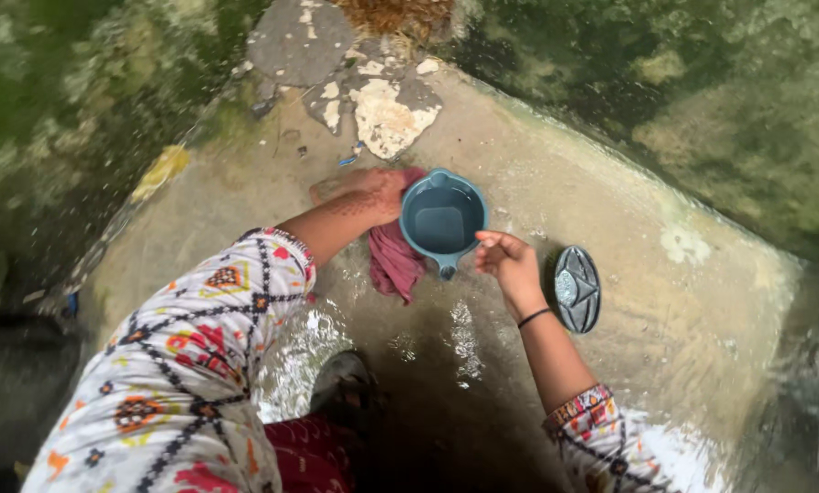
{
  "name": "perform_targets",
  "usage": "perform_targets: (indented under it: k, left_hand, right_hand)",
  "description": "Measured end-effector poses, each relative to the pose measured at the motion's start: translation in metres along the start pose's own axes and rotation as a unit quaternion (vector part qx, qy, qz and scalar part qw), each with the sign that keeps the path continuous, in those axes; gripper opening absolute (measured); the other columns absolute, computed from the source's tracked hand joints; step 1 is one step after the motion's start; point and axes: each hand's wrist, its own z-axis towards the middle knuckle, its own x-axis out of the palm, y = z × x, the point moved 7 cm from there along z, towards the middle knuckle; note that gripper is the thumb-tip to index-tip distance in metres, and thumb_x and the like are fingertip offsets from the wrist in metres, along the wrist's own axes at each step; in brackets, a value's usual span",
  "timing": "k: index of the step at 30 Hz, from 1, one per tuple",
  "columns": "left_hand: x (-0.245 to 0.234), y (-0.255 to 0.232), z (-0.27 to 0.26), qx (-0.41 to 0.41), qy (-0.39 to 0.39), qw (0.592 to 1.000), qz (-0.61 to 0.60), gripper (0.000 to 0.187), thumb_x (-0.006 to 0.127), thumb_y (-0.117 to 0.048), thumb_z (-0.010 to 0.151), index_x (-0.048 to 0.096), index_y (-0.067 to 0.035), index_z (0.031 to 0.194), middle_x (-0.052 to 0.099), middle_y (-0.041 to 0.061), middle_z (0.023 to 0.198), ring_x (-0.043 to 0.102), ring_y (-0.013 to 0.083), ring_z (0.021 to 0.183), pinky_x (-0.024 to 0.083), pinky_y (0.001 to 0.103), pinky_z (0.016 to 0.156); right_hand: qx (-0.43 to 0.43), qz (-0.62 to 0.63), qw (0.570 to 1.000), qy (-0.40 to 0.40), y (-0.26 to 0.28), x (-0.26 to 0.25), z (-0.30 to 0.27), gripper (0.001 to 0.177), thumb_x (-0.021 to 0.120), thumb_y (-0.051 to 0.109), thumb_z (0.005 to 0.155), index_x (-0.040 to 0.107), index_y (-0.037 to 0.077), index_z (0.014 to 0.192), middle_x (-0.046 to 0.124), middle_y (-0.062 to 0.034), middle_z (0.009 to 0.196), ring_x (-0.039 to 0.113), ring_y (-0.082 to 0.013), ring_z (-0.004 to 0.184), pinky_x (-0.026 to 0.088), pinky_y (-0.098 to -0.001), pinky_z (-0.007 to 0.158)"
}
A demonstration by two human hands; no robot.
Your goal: The person pours water onto the floor from a container, scrubs the concrete surface with a brush, and wipes the floor using a cloth.
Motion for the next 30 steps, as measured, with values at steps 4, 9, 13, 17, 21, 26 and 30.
perform_targets:
  k: [4,9,13,17,21,26,30]
  left_hand:
    - [0.045,0.034,0.057,-0.005,0.006,0.995,0.099,0.028,0.063,-0.029,0.091,0.075,-0.009,0.106,0.075,0.018,0.114,0.072,0.0322,0.109,0.058,0.048,0.09]
    - [0.052,-0.002,0.116,0.002,0.031,0.999,0.045,0.03,0.071,-0.021,0.082,0.073,-0.009,0.109,0.072,0.017,0.116,0.07,0.035,0.109,0.059,0.046,0.089]
    - [0.046,-0.028,0.127,0.008,0.048,0.998,0.03,0.026,0.064,-0.017,0.09,0.075,-0.007,0.112,0.072,0.02,0.121,0.069,0.035,0.115,0.058,0.046,0.094]
    - [0.054,-0.029,0.135,0.037,0.01,0.999,0.021,0.027,0.066,-0.018,0.088,0.074,-0.009,0.112,0.069,0.015,0.126,0.063,0.0344,0.121,0.055,0.044,0.097]
    - [0.071,-0.035,0.173,0.133,-0.13,0.976,-0.116,0.026,0.066,-0.026,0.094,0.073,-0.01,0.113,0.073,0.018,0.113,0.069,0.0341,0.108,0.056,0.045,0.097]
    - [0.106,-0.044,0.226,0.027,-0.063,0.847,-0.527,0.023,0.063,-0.021,0.097,0.072,-0.012,0.116,0.076,0.012,0.098,0.07,0.0251,0.078,0.052,0.038,0.066]
    - [0.137,-0.06,0.226,-0.078,0.071,0.836,-0.538,0.034,0.063,-0.01,0.087,0.07,-0.014,0.12,0.075,0.008,0.088,0.067,0.0143,0.058,0.052,0.029,0.046]
  right_hand:
    - [0.044,0.102,0.994,-0.012,-0.02,0.029,0.032,0.024,0.057,0.012,0.101,0.068,-0.003,0.116,0.07,-0.0092,0.09,0.069,-0.0205,0.081,0.06,-0.035,0.079]
    - [0.124,0.194,0.973,-0.029,-0.077,0.059,0.11,0.022,0.051,0.013,0.104,0.066,-0.001,0.11,0.071,-0.0123,0.096,0.069,-0.0253,0.088,0.061,-0.039,0.086]
    - [0.169,0.201,0.962,-0.077,-0.121,0.069,0.147,0.019,0.052,0.007,0.099,0.066,-0.005,0.103,0.072,-0.0162,0.095,0.069,-0.0284,0.09,0.06,-0.0421,0.083]
    - [0.227,0.261,0.93,-0.123,-0.128,0.063,0.151,0.023,0.048,0.019,0.1,0.064,0.006,0.092,0.066,-0.0062,0.082,0.061,-0.0188,0.072,0.052,-0.0314,0.063]
    - [0.237,0.435,0.869,0.006,-0.062,0.055,0.135,0.031,0.044,0.017,0.097,0.047,0.011,0.067,0.045,-0.0013,0.06,0.039,-0.0131,0.047,0.035,-0.0274,0.042]
    - [-0.122,0.274,0.954,-0.01,0.128,-0.024,0.131,0.026,0.038,0.021,0.102,0.054,0.011,0.085,0.048,-0.0018,0.068,0.04,-0.0134,0.055,0.035,-0.0287,0.05]
    - [-0.086,0.232,0.952,-0.181,0.154,-0.055,0.138,0.026,0.04,0.019,0.103,0.063,0.008,0.097,0.054,-0.0016,0.071,0.049,-0.0143,0.06,0.041,-0.0279,0.056]
